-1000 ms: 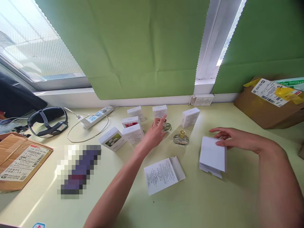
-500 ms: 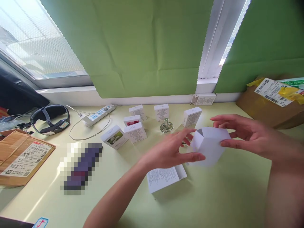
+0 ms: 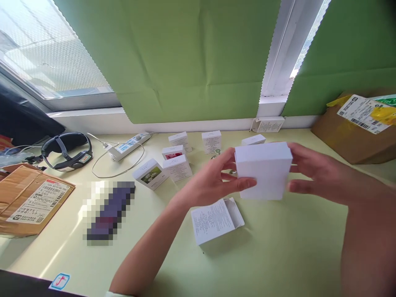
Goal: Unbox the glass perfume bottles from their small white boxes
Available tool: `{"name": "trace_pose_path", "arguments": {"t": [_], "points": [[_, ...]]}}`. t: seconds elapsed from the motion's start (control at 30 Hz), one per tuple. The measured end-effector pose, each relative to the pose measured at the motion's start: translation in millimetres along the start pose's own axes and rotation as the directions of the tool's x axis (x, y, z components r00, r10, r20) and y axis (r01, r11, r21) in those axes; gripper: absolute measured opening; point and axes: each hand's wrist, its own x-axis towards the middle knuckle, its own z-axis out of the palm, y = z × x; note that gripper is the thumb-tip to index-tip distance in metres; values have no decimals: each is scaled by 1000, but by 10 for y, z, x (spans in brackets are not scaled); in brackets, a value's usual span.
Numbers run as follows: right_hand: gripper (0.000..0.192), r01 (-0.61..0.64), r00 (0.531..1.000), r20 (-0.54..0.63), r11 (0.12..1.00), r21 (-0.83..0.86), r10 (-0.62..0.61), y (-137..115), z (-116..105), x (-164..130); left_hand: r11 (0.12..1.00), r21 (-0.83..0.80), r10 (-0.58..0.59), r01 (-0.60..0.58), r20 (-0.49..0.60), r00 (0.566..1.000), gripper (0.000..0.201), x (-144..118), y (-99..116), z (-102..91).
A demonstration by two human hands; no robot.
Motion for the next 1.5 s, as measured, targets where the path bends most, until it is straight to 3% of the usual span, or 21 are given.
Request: {"name": "trace_pose_path", "arguments": {"t": [0.1, 0.17, 0.27, 0.33, 0.4, 0.43, 0.5, 0.57, 0.63, 0.7, 0.73, 0.8, 0.87, 0.93, 1.1, 1.27, 1.33, 1.5], "points": [[68, -98, 977, 184, 994, -55, 106, -60, 117, 25, 991, 131, -13, 8, 34, 999, 35, -10, 35, 33], [62, -130, 973, 181, 987, -91, 145, -73, 109, 16, 945, 321, -76, 56, 52, 996, 39, -32, 53, -4], [64, -240, 960, 112, 962, -130, 255, 26, -36, -38, 793, 600, -227, 106, 129, 965, 57, -124, 8, -55], [70, -320, 944, 17, 930, -180, 329, 136, -156, -83, 674, 732, -336, 101, 182, 924, 65, -231, -103, 10], [75, -375, 927, -79, 894, -247, 367, 210, -239, -122, 547, 829, -410, 114, 146, 900, 72, -362, -262, 157], [75, -390, 921, -107, 878, -276, 375, 218, -260, -137, 482, 869, -414, 114, 111, 903, 85, -430, -344, 236], [75, -396, 918, -118, 862, -317, 379, 176, -271, -164, 446, 886, -400, 124, 73, 913, 102, -553, -474, 335], [75, -392, 920, -113, 864, -315, 376, 90, -266, -190, 530, 827, -400, 188, 48, 915, 97, -641, -538, 300], [80, -384, 923, -139, 885, -263, 359, 15, -276, -221, 723, 632, -392, 279, 43, 919, 92, -684, -550, 145], [83, -328, 931, -226, 927, -180, 286, -17, -303, -255, 920, 247, -330, 304, 73, 941, 91, -697, -561, -38], [82, -278, 932, -280, 951, -138, 231, -19, -318, -270, 959, 16, -282, 281, 72, 957, 91, -697, -580, -107], [76, -161, 924, -362, 985, -70, 125, -16, -338, -293, 905, -356, -235, 233, 36, 971, 94, -691, -651, -162], [71, -91, 925, -373, 996, -23, 76, -27, -336, -308, 809, -543, -278, 225, -16, 960, 97, -676, -748, -113], [69, -88, 936, -342, 996, -7, 81, -58, -318, -315, 734, -637, -325, 233, -28, 945, 97, -651, -844, -16], [69, -111, 953, -286, 994, -10, 103, -108, -277, -288, 575, -780, -318, 248, 67, 946, 88, -566, -1065, 124], [74, -119, 974, -202, 991, -68, 103, -37, -246, -187, 400, -849, -442, 345, 150, 884, 69, -563, -1297, 168], [72, -119, 983, -158, 983, -137, 97, -2, -231, -141, 404, -842, -441, 357, 162, 883, 68, -582, -1345, 188], [61, -111, 994, -58, 902, -417, 96, 9, -200, -57, 658, -684, -423, 315, 9, 906, 65, -593, -1328, 200]]}}
